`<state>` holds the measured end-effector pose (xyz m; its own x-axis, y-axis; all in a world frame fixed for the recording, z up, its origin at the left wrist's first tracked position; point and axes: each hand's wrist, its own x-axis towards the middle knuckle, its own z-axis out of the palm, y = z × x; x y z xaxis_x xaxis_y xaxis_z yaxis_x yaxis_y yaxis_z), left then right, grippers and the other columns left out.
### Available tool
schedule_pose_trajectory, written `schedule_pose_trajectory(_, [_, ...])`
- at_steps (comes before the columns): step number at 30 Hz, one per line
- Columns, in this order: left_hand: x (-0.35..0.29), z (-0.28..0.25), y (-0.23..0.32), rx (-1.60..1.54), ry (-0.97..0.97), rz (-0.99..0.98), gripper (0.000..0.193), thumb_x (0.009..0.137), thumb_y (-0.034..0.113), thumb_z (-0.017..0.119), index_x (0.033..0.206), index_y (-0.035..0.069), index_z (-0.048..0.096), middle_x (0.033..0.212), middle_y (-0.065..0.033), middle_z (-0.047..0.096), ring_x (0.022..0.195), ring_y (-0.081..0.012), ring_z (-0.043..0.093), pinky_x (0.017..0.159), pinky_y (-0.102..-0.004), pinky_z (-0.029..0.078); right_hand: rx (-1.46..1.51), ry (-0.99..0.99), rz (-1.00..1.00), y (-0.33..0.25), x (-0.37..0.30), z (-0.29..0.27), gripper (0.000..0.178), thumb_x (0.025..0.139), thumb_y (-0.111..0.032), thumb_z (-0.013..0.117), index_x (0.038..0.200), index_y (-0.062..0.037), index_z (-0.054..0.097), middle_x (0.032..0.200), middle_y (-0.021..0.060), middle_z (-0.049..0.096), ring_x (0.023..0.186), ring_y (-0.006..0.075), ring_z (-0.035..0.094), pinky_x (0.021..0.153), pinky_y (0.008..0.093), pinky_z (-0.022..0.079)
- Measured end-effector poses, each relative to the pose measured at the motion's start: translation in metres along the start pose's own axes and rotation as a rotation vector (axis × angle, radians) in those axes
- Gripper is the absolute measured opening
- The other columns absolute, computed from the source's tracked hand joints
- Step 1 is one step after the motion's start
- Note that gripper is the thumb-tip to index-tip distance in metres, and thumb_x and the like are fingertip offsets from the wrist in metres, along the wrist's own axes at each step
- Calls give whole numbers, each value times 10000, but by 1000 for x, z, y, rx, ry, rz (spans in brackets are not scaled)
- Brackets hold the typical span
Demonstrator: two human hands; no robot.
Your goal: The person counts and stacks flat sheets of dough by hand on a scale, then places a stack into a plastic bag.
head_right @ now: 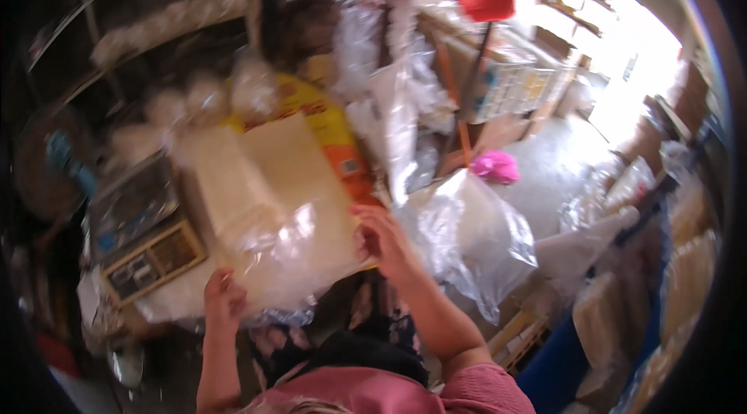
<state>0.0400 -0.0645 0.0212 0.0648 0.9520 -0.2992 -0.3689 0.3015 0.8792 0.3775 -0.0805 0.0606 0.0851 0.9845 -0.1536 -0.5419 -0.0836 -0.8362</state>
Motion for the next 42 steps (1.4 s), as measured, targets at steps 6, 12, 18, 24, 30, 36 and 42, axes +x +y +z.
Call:
schedule_pose_trajectory(6, [-18,38,15,-151,-212,-33,326,891,48,533,1216,69,549,632,58,407,458,-44,323,412,-212,243,-993,-326,-792,28,-47,99,319,841,-176,704,1100,-11,616,1020,183,648,914,340,636,825,387,494])
schedule_pose_trajectory(12, [-11,15,59,238,174,721,499,883,87,589,1352,5,438,722,-14,556,642,-131,549,596,-292,480,-1526,-1393,244,63,-13,64,517,902,-551,586,968,-52,700,866,186,689,859,343,661,773,431,501])
schedule_pose_trajectory(18, [-8,-1,42,1089,-701,577,372,858,154,699,1193,31,597,823,-64,654,778,-240,642,724,-367,519,-1152,-1308,527,22,10,98,432,907,-471,650,874,-41,670,737,67,676,665,143,627,622,337,485])
schedule_pose_trajectory(24, [17,-23,84,-491,-894,202,153,841,165,701,936,45,689,833,-77,668,686,-190,629,625,-367,504,178,-764,85,-2,73,35,358,820,-178,747,1061,17,569,775,60,586,648,159,592,529,242,443])
schedule_pose_trajectory(30, [114,-25,30,563,159,49,243,832,122,607,1024,-25,639,753,-103,668,711,-167,672,628,-300,527,-117,-352,-36,103,185,36,257,899,-150,667,1118,-35,595,952,72,653,835,149,641,661,295,546])
schedule_pose_trajectory(36, [124,-53,-44,1144,112,350,266,803,141,619,1011,-20,662,849,-269,675,818,-349,685,705,-453,537,-534,-242,-63,219,203,-34,360,968,-182,555,1298,-44,516,1123,78,635,926,163,618,764,301,531])
schedule_pose_trajectory(42, [8,42,56,308,-219,31,190,838,83,581,989,-16,642,821,-127,663,809,-218,678,710,-327,542,31,-107,174,111,133,-34,366,985,-207,525,1315,-50,510,1140,79,633,922,179,621,797,292,517])
